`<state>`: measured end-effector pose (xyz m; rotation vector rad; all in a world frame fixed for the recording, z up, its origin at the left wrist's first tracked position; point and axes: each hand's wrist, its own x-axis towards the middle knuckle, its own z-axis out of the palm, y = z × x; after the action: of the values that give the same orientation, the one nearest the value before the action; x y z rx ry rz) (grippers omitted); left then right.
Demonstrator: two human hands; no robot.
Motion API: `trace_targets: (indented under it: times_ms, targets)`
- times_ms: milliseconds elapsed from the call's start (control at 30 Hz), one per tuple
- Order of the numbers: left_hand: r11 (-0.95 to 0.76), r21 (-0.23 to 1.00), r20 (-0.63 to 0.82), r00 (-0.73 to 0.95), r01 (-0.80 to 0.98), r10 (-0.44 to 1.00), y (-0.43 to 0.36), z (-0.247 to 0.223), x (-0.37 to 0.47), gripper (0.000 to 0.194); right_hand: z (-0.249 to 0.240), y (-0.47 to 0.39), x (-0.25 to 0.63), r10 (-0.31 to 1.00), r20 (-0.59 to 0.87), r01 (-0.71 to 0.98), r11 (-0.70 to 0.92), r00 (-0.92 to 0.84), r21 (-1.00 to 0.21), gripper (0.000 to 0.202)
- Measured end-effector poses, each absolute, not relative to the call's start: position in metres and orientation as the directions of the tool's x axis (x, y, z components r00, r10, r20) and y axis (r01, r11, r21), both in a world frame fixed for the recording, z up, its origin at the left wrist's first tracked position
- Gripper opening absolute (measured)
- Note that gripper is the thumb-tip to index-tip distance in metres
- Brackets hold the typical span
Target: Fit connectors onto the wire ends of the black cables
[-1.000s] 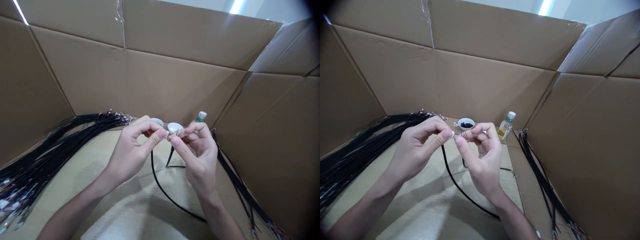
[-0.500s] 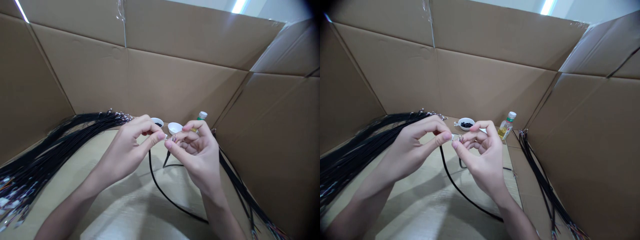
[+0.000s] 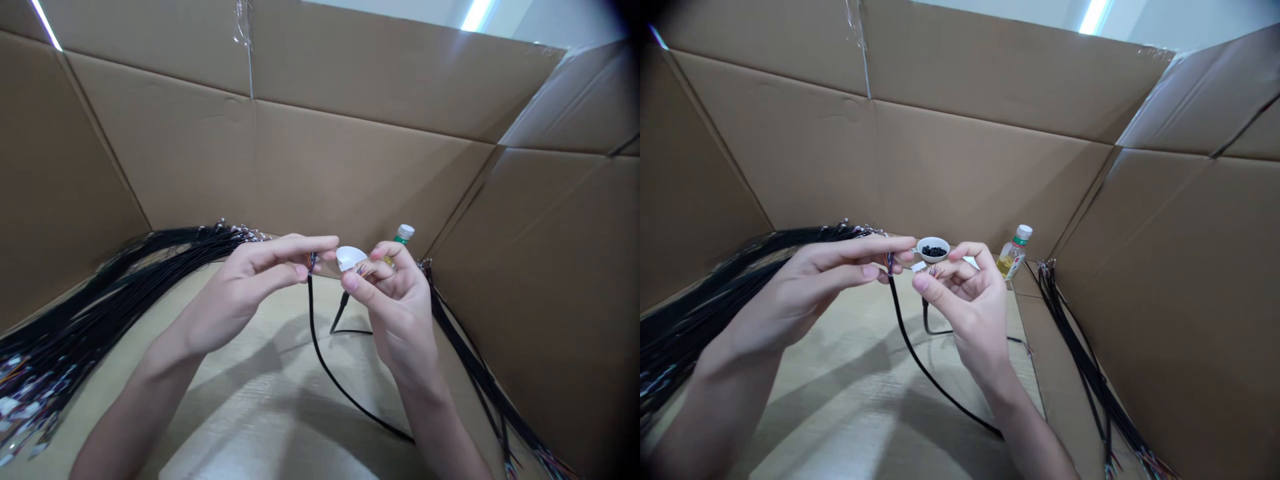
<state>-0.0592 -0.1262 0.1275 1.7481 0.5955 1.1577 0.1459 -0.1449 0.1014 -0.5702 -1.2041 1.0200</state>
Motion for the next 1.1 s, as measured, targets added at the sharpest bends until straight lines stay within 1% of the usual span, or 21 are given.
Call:
trace_targets:
  times_ms: [100,300,533,800,1000,1100]
  targets:
    - [-0.424,0.9,0.419,0.451,-0.096,0.788,-0.129,0.129,-0.06,0.042,0.102,-0.144,0.146,0.887,0.461,-0.336,0.441,0.024,-0.832,0.037]
    - [-0.389,0.91,0.411,0.426,-0.144,0.806,-0.133,0.131,-0.057,0.037,0.102,-0.146,0.144,0.891,0.454,-0.325,0.431,0.007,-0.842,0.037]
    - [-0.359,0.916,0.401,0.435,-0.18,0.806,-0.132,0.128,-0.055,0.039,0.102,-0.15,0.144,0.912,0.41,-0.394,0.369,-0.024,-0.842,0.036]
    - [-0.407,0.9,0.432,0.442,-0.155,0.786,-0.133,0.13,-0.056,0.033,0.103,-0.155,0.142,0.912,0.409,-0.41,0.361,-0.033,-0.837,0.035]
    - [-0.529,0.848,0.5,0.366,-0.022,0.785,-0.135,0.129,-0.047,0.015,0.101,-0.154,0.138,0.915,0.402,-0.422,0.349,-0.041,-0.837,0.034]
    - [-0.557,0.831,0.519,0.373,-0.008,0.769,-0.135,0.128,-0.043,0.01,0.1,-0.153,0.138,0.912,0.409,-0.42,0.358,-0.035,-0.834,0.035]
